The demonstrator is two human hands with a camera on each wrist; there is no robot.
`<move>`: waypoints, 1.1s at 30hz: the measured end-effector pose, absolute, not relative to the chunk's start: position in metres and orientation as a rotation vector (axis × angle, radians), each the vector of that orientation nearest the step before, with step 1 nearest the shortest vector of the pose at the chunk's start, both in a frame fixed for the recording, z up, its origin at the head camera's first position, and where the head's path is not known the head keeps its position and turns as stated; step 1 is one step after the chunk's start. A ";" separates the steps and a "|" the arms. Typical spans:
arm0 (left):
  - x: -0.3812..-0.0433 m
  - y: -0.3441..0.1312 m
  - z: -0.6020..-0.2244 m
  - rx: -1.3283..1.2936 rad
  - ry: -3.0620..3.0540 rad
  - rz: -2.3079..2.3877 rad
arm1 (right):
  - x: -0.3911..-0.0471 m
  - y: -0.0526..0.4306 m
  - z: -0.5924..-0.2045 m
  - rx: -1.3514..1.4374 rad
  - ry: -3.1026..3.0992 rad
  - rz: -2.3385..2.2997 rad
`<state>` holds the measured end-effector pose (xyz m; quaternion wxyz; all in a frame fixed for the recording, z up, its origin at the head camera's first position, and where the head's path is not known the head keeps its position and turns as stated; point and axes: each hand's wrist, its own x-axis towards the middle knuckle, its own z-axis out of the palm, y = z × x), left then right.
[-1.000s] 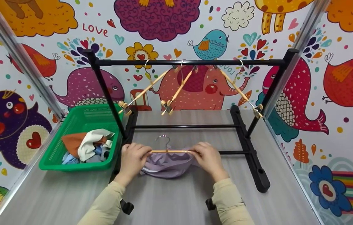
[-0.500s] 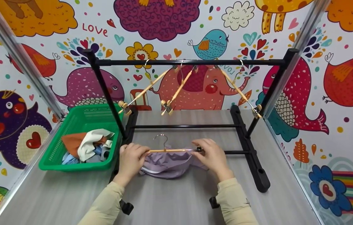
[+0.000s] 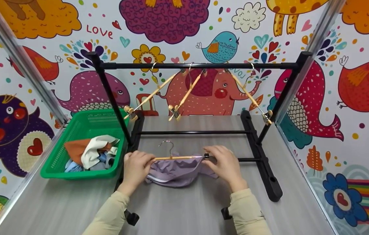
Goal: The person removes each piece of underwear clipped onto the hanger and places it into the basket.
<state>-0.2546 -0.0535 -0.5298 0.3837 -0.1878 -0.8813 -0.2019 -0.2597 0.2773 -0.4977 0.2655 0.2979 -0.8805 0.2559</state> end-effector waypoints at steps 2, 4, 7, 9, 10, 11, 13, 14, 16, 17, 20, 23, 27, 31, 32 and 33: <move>-0.254 -0.054 -0.530 -0.478 -2.246 -0.519 | -0.259 0.278 -0.498 0.791 -2.384 0.686; -0.254 -0.054 -0.531 -0.477 -2.247 -0.523 | -0.259 0.278 -0.499 0.776 -2.389 0.678; -0.253 -0.054 -0.531 -0.477 -2.251 -0.529 | -0.259 0.279 -0.500 0.761 -2.390 0.672; -0.253 -0.054 -0.532 -0.478 -2.249 -0.531 | -0.259 0.279 -0.501 0.759 -2.386 0.666; -0.253 -0.054 -0.532 -0.477 -2.249 -0.532 | -0.259 0.279 -0.502 0.760 -2.384 0.666; -0.253 -0.055 -0.532 -0.477 -2.245 -0.534 | -0.259 0.279 -0.502 0.761 -2.382 0.664; -0.254 -0.055 -0.532 -0.478 -2.239 -0.534 | -0.260 0.280 -0.503 0.765 -2.377 0.655; -0.254 -0.055 -0.532 -0.478 -2.237 -0.534 | -0.260 0.280 -0.504 0.767 -2.374 0.651; -0.253 -0.055 -0.533 -0.478 -2.235 -0.533 | -0.260 0.280 -0.505 0.770 -2.371 0.647; -0.253 -0.055 -0.533 -0.479 -2.236 -0.533 | -0.260 0.280 -0.506 0.768 -2.373 0.644; -0.252 -0.056 -0.533 -0.481 -2.240 -0.532 | -0.259 0.281 -0.507 0.760 -2.390 0.628; -0.252 -0.056 -0.534 -0.483 -2.243 -0.536 | -0.259 0.280 -0.507 0.752 -2.416 0.590; -0.251 -0.056 -0.534 -0.484 -2.245 -0.538 | -0.258 0.279 -0.504 0.747 -2.433 0.528; -0.251 -0.056 -0.533 -0.484 -2.243 -0.543 | -0.258 0.277 -0.502 0.756 -2.422 0.494; -0.251 -0.056 -0.533 -0.484 -2.242 -0.543 | -0.258 0.276 -0.501 0.759 -2.416 0.488; -0.251 -0.056 -0.533 -0.484 -2.241 -0.543 | -0.258 0.276 -0.501 0.761 -2.412 0.483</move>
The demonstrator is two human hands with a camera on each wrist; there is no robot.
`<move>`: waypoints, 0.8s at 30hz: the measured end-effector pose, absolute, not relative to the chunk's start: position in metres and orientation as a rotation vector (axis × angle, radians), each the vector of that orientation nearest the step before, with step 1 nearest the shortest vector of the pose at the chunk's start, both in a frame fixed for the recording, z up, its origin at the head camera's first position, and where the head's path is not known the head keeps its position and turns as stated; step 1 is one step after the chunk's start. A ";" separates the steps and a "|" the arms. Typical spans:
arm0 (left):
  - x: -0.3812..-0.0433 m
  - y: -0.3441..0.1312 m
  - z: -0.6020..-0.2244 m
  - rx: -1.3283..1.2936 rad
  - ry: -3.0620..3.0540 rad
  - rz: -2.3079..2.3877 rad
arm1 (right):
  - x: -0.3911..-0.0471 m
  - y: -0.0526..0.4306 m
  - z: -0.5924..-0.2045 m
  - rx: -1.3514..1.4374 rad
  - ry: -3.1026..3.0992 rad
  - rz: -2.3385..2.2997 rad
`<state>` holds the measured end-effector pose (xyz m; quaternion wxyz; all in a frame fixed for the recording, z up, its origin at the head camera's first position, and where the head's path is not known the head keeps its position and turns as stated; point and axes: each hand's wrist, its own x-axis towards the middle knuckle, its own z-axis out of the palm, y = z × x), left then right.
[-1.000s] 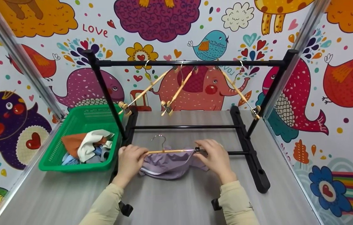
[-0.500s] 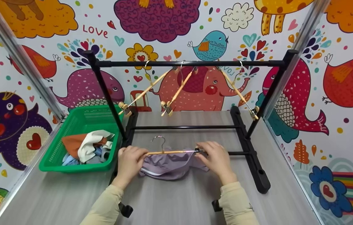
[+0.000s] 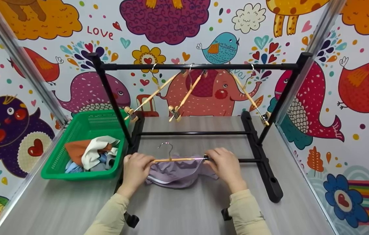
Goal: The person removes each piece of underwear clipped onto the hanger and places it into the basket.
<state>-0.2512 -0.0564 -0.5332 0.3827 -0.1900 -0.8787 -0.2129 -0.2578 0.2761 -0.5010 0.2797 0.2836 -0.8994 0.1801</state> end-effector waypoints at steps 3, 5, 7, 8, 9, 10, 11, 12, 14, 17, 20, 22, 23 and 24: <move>-0.252 -0.056 -0.533 -0.486 -2.238 -0.542 | -0.258 0.276 -0.501 0.766 -2.400 0.477; -0.252 -0.056 -0.533 -0.486 -2.236 -0.541 | -0.258 0.275 -0.500 0.772 -2.390 0.481; -0.252 -0.056 -0.532 -0.486 -2.233 -0.543 | -0.259 0.275 -0.499 0.780 -2.379 0.494; -0.253 -0.056 -0.531 -0.485 -2.231 -0.543 | -0.259 0.275 -0.499 0.782 -2.373 0.498; -0.253 -0.056 -0.531 -0.484 -2.232 -0.544 | -0.259 0.274 -0.498 0.780 -2.370 0.502; -0.253 -0.056 -0.530 -0.482 -2.234 -0.544 | -0.259 0.274 -0.497 0.777 -2.368 0.506; -0.253 -0.056 -0.529 -0.481 -2.237 -0.544 | -0.259 0.274 -0.497 0.775 -2.366 0.509; -0.253 -0.057 -0.528 -0.480 -2.239 -0.544 | -0.259 0.273 -0.496 0.772 -2.364 0.512; -0.252 -0.057 -0.527 -0.476 -2.252 -0.544 | -0.261 0.273 -0.495 0.775 -2.347 0.515; -0.251 -0.057 -0.524 -0.470 -2.269 -0.549 | -0.264 0.272 -0.495 0.802 -2.297 0.510; -0.250 -0.058 -0.521 -0.464 -2.278 -0.558 | -0.267 0.272 -0.494 0.835 -2.242 0.498; -0.250 -0.058 -0.520 -0.462 -2.280 -0.565 | -0.268 0.272 -0.493 0.842 -2.233 0.491; -0.250 -0.058 -0.520 -0.461 -2.281 -0.568 | -0.268 0.272 -0.493 0.845 -2.232 0.491; -0.250 -0.058 -0.519 -0.460 -2.281 -0.569 | -0.268 0.272 -0.493 0.847 -2.234 0.491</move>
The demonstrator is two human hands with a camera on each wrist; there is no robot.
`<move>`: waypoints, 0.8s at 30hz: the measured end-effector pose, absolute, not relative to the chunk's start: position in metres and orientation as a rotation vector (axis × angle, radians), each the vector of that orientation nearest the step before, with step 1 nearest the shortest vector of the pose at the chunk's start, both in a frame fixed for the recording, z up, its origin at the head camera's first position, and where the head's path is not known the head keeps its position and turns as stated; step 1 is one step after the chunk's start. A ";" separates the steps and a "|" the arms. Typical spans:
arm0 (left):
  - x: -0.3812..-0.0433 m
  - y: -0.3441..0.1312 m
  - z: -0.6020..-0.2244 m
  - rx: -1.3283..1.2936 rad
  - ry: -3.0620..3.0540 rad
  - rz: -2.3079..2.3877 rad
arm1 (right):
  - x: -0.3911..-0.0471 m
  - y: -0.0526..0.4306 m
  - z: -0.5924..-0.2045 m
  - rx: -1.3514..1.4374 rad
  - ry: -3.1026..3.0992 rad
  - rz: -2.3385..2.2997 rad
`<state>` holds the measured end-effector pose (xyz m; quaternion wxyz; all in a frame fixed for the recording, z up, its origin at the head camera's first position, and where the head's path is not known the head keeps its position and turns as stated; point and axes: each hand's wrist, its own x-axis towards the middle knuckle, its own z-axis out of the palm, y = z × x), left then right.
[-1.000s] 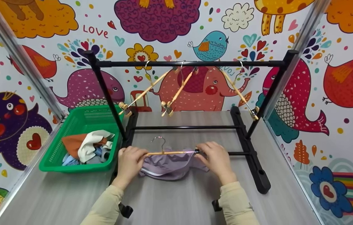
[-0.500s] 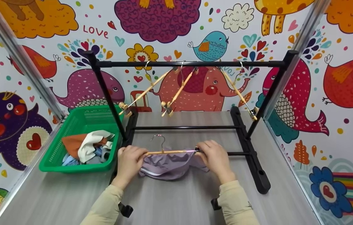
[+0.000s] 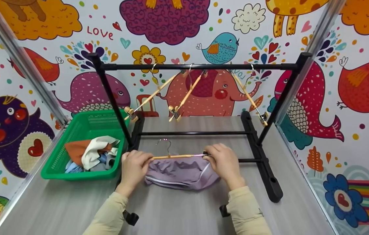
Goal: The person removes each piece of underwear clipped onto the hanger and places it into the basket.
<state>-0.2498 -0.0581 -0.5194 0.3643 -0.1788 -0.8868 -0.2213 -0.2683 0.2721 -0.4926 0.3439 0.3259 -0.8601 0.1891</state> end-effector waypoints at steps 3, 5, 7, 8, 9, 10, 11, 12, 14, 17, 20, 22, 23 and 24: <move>-0.250 -0.058 -0.519 -0.462 -2.283 -0.569 | -0.268 0.272 -0.493 0.838 -2.259 0.490; -0.250 -0.058 -0.520 -0.463 -2.286 -0.567 | -0.267 0.272 -0.493 0.828 -2.282 0.489; -0.250 -0.058 -0.520 -0.463 -2.285 -0.567 | -0.266 0.272 -0.493 0.821 -2.299 0.487; -0.250 -0.058 -0.520 -0.463 -2.286 -0.567 | -0.266 0.272 -0.493 0.819 -2.305 0.488; -0.250 -0.058 -0.520 -0.462 -2.284 -0.567 | -0.266 0.273 -0.492 0.819 -2.310 0.490; -0.250 -0.058 -0.520 -0.462 -2.284 -0.567 | -0.266 0.273 -0.492 0.819 -2.313 0.492; -0.250 -0.058 -0.520 -0.461 -2.283 -0.567 | -0.265 0.273 -0.492 0.819 -2.315 0.493; -0.250 -0.058 -0.520 -0.461 -2.281 -0.566 | -0.265 0.273 -0.492 0.820 -2.317 0.492; -0.250 -0.058 -0.521 -0.461 -2.278 -0.563 | -0.265 0.274 -0.492 0.819 -2.320 0.490; -0.250 -0.058 -0.521 -0.464 -2.272 -0.561 | -0.264 0.273 -0.492 0.818 -2.318 0.484; -0.250 -0.058 -0.522 -0.470 -2.263 -0.562 | -0.263 0.272 -0.492 0.808 -2.324 0.489; -0.250 -0.058 -0.523 -0.477 -2.256 -0.562 | -0.262 0.271 -0.492 0.797 -2.333 0.492; -0.251 -0.058 -0.523 -0.481 -2.252 -0.562 | -0.262 0.271 -0.492 0.793 -2.339 0.493; -0.251 -0.058 -0.523 -0.484 -2.249 -0.560 | -0.262 0.270 -0.493 0.789 -2.345 0.496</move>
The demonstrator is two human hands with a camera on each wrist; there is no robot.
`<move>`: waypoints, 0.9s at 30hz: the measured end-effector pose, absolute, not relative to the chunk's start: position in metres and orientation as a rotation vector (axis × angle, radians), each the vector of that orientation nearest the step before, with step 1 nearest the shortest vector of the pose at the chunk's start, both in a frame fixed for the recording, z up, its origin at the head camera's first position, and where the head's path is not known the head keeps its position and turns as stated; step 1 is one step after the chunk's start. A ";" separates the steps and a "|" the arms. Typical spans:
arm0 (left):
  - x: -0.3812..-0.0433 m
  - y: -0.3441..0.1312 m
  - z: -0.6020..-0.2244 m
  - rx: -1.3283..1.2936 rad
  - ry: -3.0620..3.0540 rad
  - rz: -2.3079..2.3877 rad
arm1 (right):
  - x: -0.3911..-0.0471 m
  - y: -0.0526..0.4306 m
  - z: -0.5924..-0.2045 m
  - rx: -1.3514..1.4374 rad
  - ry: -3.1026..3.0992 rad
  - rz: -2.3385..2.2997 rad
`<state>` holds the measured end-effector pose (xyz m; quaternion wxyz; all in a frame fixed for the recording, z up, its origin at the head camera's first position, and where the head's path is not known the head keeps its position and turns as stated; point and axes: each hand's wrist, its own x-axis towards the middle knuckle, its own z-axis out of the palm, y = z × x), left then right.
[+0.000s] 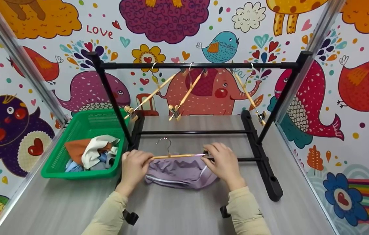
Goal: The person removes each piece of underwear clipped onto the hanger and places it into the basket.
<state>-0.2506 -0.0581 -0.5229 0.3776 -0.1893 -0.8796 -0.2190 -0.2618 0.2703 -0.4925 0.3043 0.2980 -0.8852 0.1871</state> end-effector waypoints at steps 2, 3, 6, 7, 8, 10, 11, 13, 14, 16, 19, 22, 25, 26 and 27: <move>-0.251 -0.058 -0.523 -0.491 -2.245 -0.556 | -0.261 0.269 -0.492 0.788 -2.352 0.500; -0.251 -0.057 -0.523 -0.493 -2.244 -0.553 | -0.261 0.268 -0.492 0.789 -2.354 0.499; -0.251 -0.056 -0.523 -0.496 -2.242 -0.551 | -0.260 0.265 -0.492 0.802 -2.351 0.491; -0.251 -0.056 -0.523 -0.498 -2.239 -0.552 | -0.260 0.264 -0.493 0.809 -2.347 0.487; -0.250 -0.055 -0.524 -0.498 -2.236 -0.553 | -0.260 0.263 -0.493 0.814 -2.343 0.480; -0.250 -0.054 -0.524 -0.502 -2.231 -0.556 | -0.260 0.262 -0.494 0.830 -2.331 0.470; -0.250 -0.054 -0.524 -0.505 -2.228 -0.555 | -0.260 0.261 -0.494 0.837 -2.324 0.468; -0.250 -0.053 -0.525 -0.507 -2.223 -0.551 | -0.261 0.259 -0.496 0.848 -2.321 0.459; -0.250 -0.053 -0.526 -0.507 -2.222 -0.548 | -0.261 0.258 -0.496 0.854 -2.321 0.456; -0.250 -0.052 -0.527 -0.508 -2.220 -0.543 | -0.260 0.256 -0.497 0.865 -2.318 0.449; -0.250 -0.052 -0.527 -0.509 -2.223 -0.538 | -0.260 0.252 -0.497 0.878 -2.321 0.444; -0.249 -0.051 -0.526 -0.509 -2.231 -0.535 | -0.260 0.249 -0.498 0.888 -2.319 0.442; -0.248 -0.051 -0.526 -0.510 -2.234 -0.536 | -0.261 0.246 -0.500 0.897 -2.310 0.441; -0.249 -0.051 -0.526 -0.508 -2.232 -0.534 | -0.260 0.245 -0.500 0.898 -2.309 0.439; -0.249 -0.051 -0.527 -0.508 -2.227 -0.532 | -0.260 0.245 -0.500 0.902 -2.310 0.440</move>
